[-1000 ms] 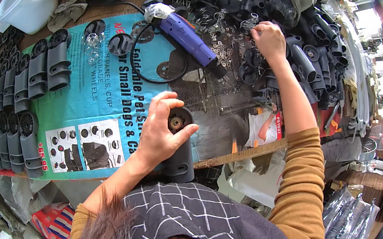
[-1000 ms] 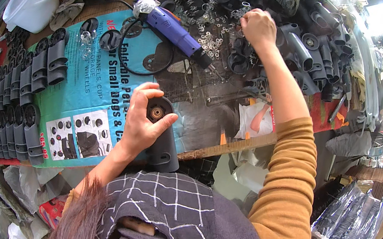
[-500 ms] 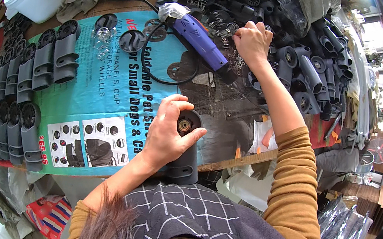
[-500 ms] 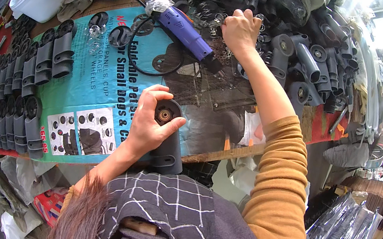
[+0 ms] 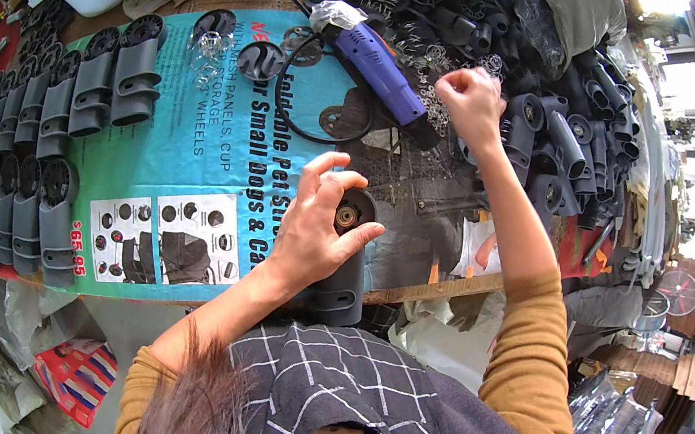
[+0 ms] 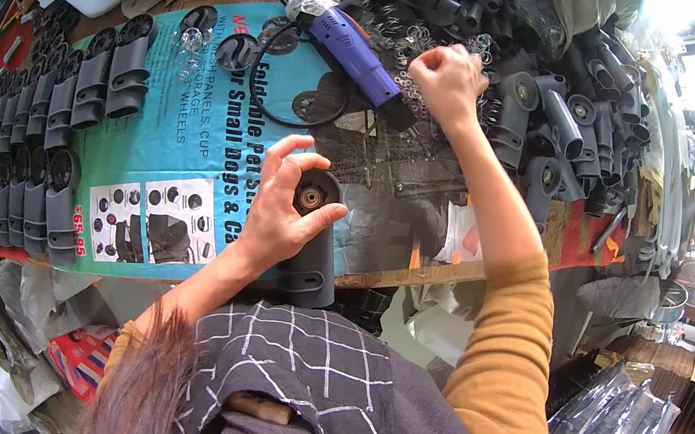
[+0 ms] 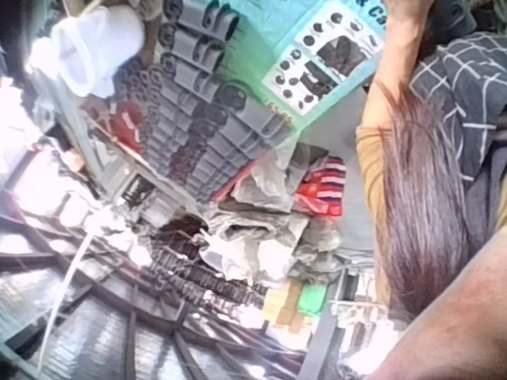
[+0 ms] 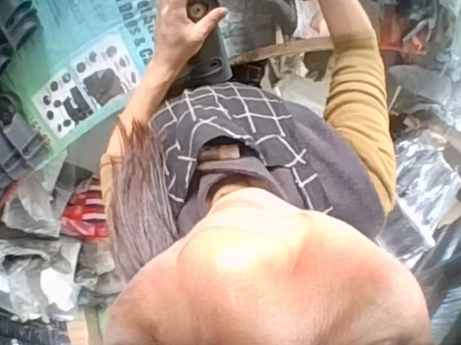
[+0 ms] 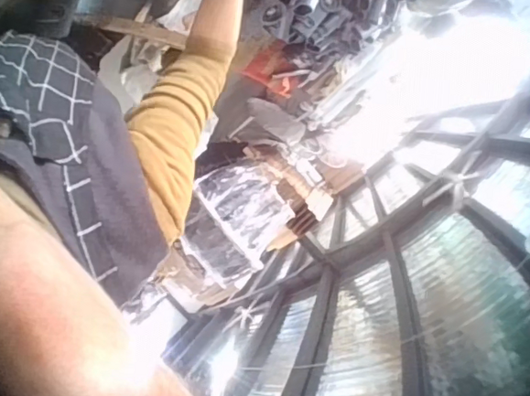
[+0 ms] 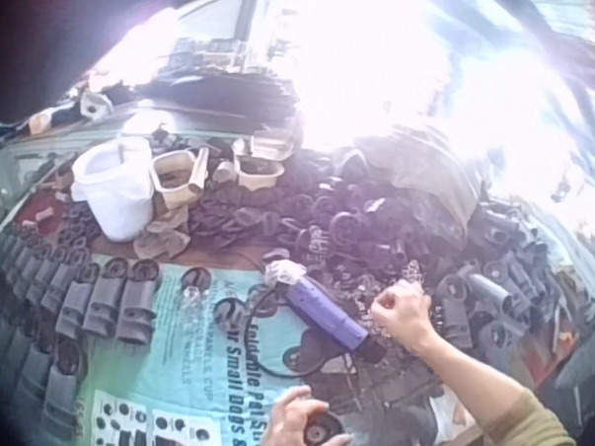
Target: The person assembles small wheels into gray plastic housings on a cluttered workbench. They insert wheels, apply hot glue with a glue gun, and attach metal rings to secure the wheels in place.
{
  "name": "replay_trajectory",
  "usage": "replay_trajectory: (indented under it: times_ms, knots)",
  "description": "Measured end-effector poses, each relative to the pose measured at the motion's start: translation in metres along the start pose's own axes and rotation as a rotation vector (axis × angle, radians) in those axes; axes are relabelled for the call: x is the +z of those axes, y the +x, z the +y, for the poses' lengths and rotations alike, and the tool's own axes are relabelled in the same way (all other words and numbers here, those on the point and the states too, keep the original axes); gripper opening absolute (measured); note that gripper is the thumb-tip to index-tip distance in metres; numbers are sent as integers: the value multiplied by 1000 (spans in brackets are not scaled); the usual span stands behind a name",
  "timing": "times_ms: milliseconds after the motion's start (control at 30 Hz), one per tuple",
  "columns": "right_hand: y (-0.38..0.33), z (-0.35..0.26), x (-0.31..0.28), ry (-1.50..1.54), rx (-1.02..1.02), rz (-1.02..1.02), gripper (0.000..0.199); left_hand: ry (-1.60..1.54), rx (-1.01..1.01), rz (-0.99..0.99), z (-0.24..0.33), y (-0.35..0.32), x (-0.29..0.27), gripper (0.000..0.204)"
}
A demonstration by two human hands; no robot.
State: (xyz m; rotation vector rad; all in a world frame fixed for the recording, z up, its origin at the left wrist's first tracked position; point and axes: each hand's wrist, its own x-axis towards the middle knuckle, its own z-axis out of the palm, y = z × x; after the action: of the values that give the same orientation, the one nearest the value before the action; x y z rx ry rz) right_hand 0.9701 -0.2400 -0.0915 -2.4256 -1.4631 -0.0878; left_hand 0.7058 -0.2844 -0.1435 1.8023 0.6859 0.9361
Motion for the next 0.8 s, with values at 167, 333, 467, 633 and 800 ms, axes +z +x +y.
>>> replay_trajectory:
  times_ms: [167, 333, 467, 633, 800]
  knots:
    - [-113, -34, -32, 821, 56, -586, 11, -8, 63, 49, -2, -1, 3, 40]
    - [-136, -45, -31, 746, 0, -524, 17, 15, 70, 26, -3, -4, 3, 17]
    - [-69, -43, -14, 365, -324, -22, 32, 0, 68, 17, -3, -5, 4, 16]
    - [7, -54, 30, 155, -130, -292, 74, -32, 40, 10, -3, -3, 4, 17]
    - [-10, -43, -12, 628, -102, -172, 68, -18, 43, 8, -3, -3, 3, 18]
